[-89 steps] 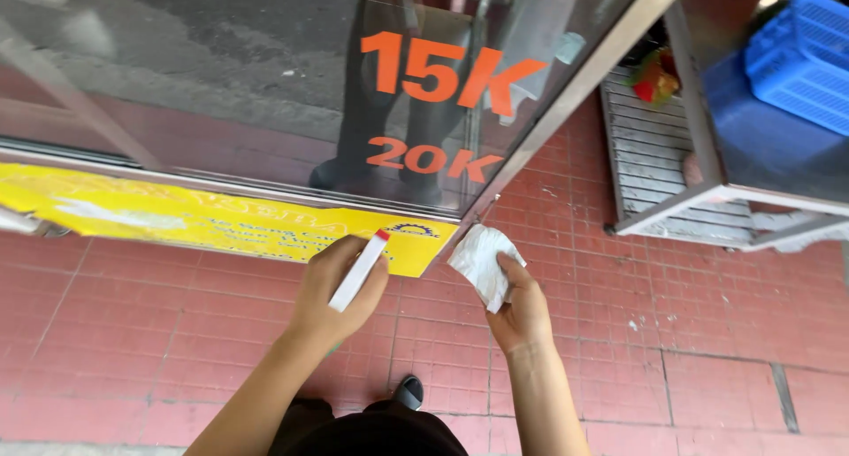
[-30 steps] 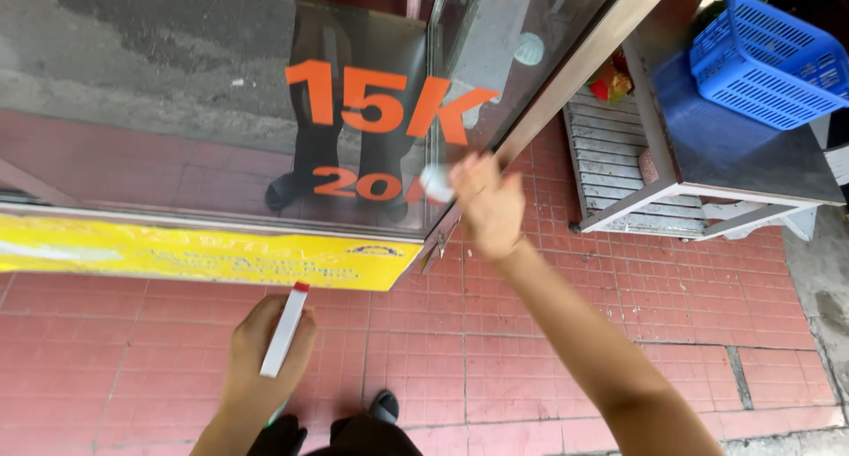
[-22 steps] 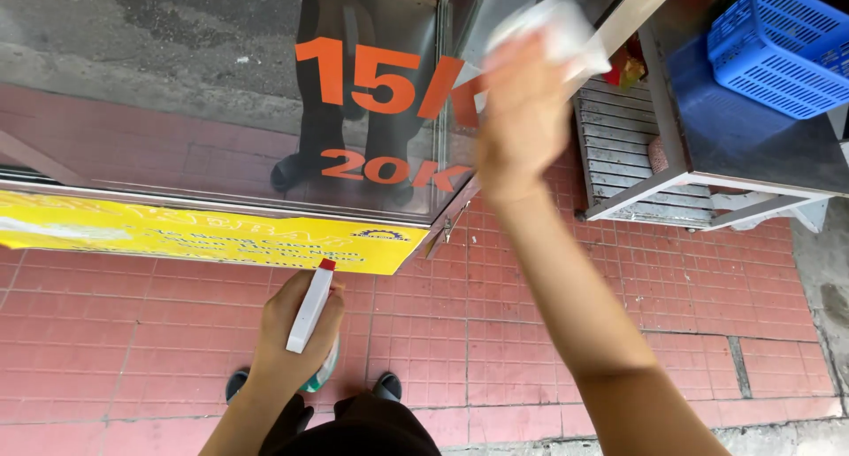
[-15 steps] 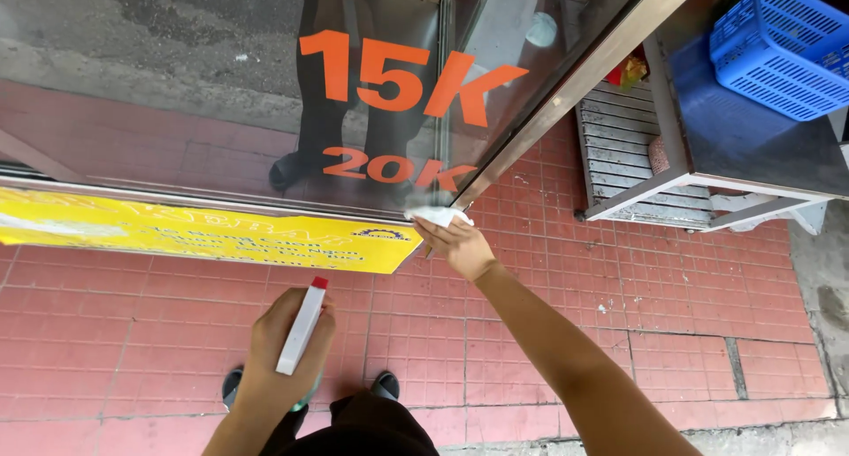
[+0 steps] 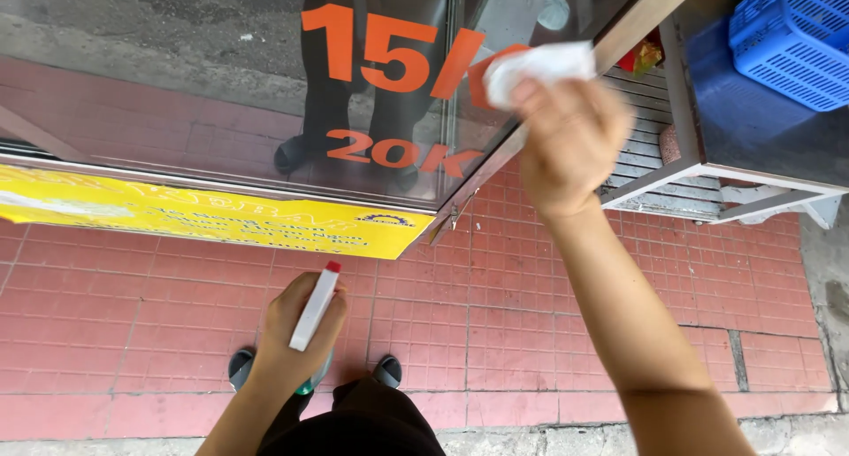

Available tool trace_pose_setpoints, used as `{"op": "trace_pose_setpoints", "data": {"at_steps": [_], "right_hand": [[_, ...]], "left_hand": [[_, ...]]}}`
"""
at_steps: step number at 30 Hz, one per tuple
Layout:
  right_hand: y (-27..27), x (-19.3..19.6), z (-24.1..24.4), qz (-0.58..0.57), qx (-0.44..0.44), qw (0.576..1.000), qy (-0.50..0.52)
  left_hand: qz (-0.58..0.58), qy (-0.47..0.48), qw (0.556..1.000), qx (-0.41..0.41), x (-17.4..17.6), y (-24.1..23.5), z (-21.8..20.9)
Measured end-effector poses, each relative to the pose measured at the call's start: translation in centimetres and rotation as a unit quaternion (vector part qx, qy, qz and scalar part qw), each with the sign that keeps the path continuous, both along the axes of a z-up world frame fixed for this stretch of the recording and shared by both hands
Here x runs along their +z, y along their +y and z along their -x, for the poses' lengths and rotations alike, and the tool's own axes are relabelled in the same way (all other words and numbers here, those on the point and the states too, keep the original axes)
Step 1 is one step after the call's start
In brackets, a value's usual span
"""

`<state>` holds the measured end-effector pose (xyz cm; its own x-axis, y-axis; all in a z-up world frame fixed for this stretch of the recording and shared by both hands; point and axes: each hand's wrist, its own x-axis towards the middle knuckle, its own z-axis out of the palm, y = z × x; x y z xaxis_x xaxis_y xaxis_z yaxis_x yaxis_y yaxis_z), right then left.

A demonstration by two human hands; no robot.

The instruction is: The recorder uses a spray cleaner and paper towels to wipe down and clean the glass surfaces of a display case.

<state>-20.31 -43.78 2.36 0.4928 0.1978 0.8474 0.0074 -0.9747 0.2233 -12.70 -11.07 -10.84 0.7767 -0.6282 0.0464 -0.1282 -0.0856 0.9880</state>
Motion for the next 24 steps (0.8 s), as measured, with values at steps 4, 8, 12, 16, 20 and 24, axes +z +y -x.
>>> {"op": "trace_pose_setpoints", "data": {"at_steps": [4,8,12,16,20,24], "right_hand": [[4.8,1.8,-4.2,-0.027,-0.091,0.984,-0.15],[0.9,-18.2,-3.4,-0.025,0.034,0.991,0.125],[0.3,-25.2,-1.4,0.041,0.007,0.938,0.345],[1.2,-15.7,-3.2,-0.062,0.048,0.942,0.327],[3.6,-3.0,-7.0,0.0,-0.027,0.999,-0.04],[5.4,-5.2,-10.2,-0.055,-0.009,0.99,-0.132]], "left_hand": [[-0.005,0.033,0.999,-0.009,0.8,-0.8,0.3],[0.017,0.054,0.998,-0.018,0.9,0.1,-0.3],[0.029,0.034,0.999,0.01,0.8,2.2,-0.7],[-0.033,0.042,0.997,0.051,0.6,3.8,-1.3],[-0.064,0.082,0.992,0.072,0.0,3.9,-1.0],[-0.036,0.029,0.997,0.057,0.3,3.9,-1.5]]}}
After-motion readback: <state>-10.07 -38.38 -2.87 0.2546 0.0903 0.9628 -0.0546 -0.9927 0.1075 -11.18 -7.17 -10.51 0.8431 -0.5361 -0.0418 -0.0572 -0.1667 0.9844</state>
